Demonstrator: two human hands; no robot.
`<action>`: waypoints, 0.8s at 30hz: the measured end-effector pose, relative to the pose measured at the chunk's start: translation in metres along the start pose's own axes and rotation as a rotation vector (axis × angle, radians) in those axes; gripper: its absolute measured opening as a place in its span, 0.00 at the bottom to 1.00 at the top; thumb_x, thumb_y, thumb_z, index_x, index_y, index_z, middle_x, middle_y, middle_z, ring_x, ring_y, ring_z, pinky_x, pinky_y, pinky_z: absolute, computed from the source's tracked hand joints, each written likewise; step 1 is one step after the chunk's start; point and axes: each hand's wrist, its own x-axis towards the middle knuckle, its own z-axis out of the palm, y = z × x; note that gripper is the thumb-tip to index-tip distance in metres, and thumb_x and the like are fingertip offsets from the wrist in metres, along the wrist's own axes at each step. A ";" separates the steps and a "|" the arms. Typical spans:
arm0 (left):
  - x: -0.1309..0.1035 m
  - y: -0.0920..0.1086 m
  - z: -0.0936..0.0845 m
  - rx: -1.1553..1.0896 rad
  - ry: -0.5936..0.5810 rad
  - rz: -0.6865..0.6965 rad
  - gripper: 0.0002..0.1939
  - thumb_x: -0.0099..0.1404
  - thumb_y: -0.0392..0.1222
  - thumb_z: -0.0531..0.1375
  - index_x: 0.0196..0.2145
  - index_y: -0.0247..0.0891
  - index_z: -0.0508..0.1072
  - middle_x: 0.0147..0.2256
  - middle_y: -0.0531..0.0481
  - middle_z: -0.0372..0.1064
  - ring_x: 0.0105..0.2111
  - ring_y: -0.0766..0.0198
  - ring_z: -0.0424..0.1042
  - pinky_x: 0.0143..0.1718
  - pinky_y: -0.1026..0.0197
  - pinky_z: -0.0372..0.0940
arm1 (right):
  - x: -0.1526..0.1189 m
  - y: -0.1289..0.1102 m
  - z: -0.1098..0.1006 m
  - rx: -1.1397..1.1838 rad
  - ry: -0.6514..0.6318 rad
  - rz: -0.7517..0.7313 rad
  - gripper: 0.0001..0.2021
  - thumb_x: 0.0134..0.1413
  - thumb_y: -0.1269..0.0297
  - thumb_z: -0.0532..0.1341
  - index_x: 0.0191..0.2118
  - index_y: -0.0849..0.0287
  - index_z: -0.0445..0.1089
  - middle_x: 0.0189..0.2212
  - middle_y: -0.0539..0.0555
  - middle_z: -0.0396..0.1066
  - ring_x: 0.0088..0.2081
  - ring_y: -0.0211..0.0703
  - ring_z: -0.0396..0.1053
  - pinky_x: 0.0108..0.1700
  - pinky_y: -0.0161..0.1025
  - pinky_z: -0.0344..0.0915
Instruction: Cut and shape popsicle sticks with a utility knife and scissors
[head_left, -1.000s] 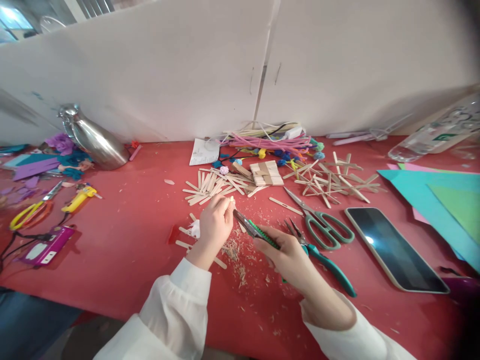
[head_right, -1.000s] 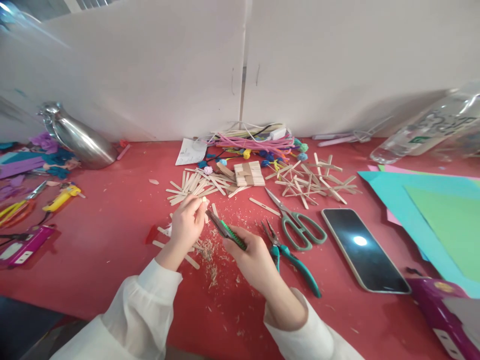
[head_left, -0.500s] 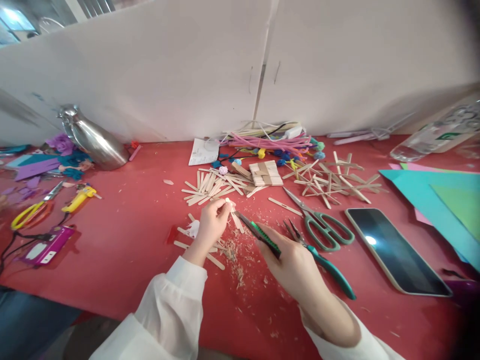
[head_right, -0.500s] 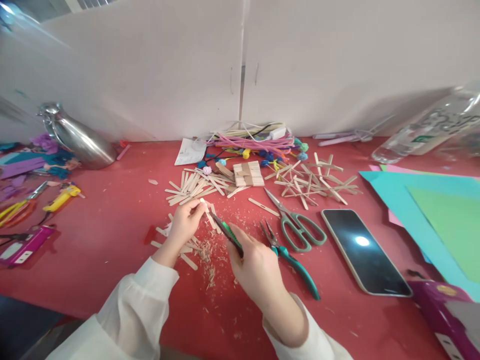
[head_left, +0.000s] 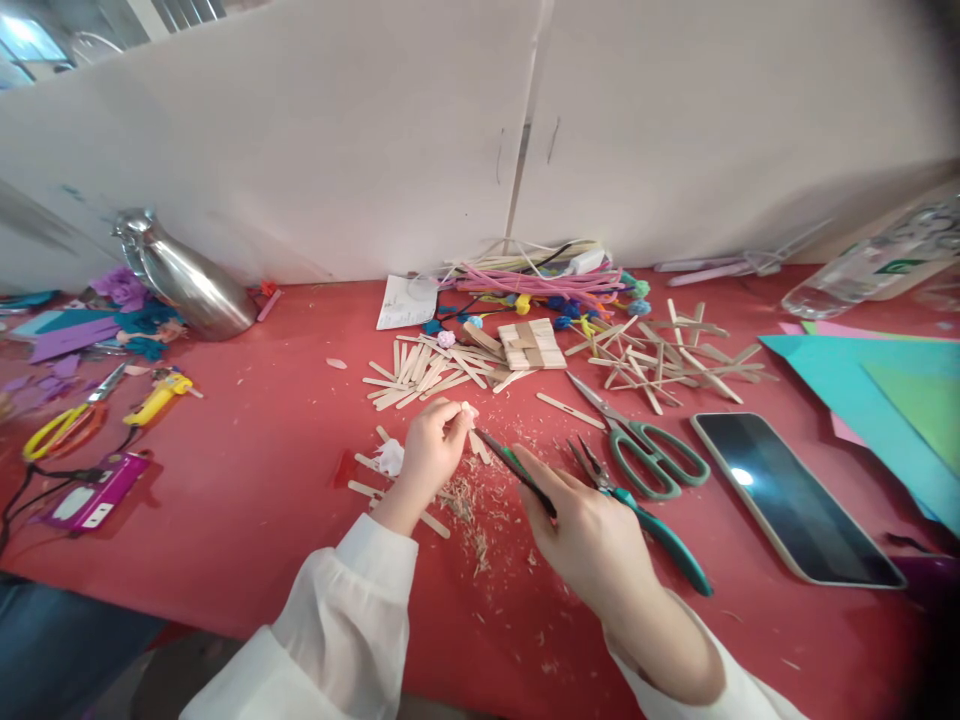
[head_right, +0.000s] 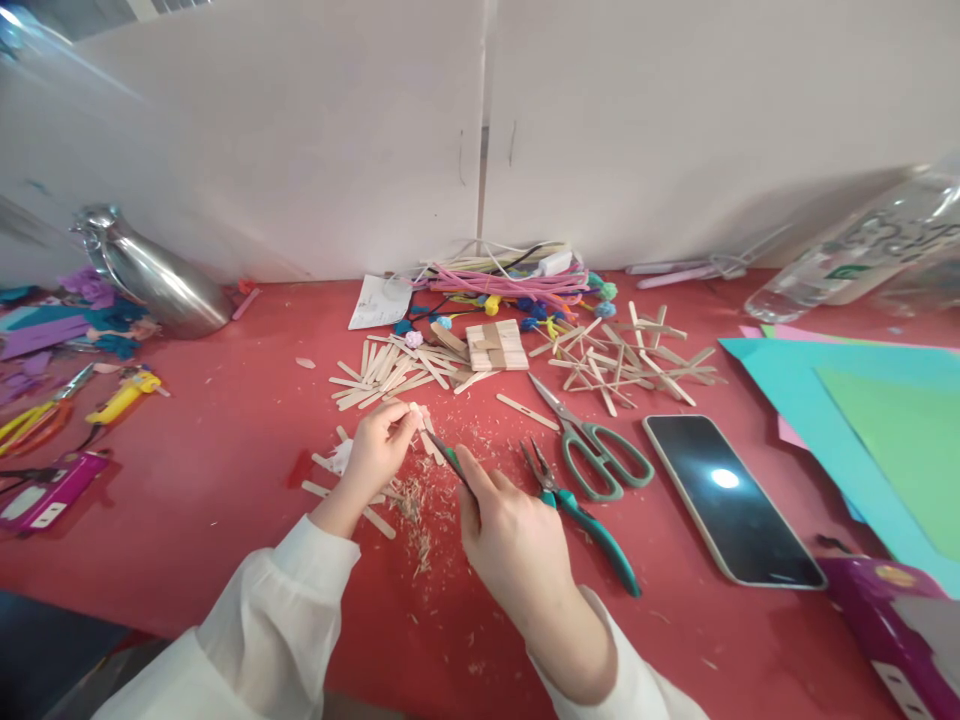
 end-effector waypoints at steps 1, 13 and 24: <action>0.000 0.001 0.000 0.008 -0.001 0.001 0.15 0.64 0.41 0.51 0.20 0.37 0.61 0.22 0.53 0.59 0.24 0.68 0.62 0.27 0.67 0.58 | 0.000 -0.001 0.000 -0.008 -0.009 0.004 0.19 0.54 0.66 0.50 0.48 0.59 0.71 0.21 0.53 0.74 0.14 0.41 0.67 0.14 0.35 0.51; -0.001 -0.001 -0.001 0.054 -0.012 -0.027 0.16 0.64 0.41 0.50 0.19 0.38 0.62 0.20 0.53 0.59 0.22 0.67 0.61 0.25 0.66 0.56 | 0.003 -0.004 0.000 0.237 -0.253 0.134 0.21 0.55 0.64 0.48 0.49 0.67 0.69 0.18 0.55 0.73 0.19 0.47 0.71 0.21 0.37 0.62; 0.000 0.001 0.000 -0.024 0.062 -0.061 0.14 0.65 0.41 0.50 0.22 0.38 0.65 0.24 0.51 0.65 0.22 0.68 0.66 0.26 0.66 0.61 | 0.004 -0.002 -0.004 0.516 -0.312 0.241 0.20 0.57 0.60 0.48 0.51 0.61 0.67 0.22 0.49 0.73 0.19 0.40 0.67 0.24 0.35 0.65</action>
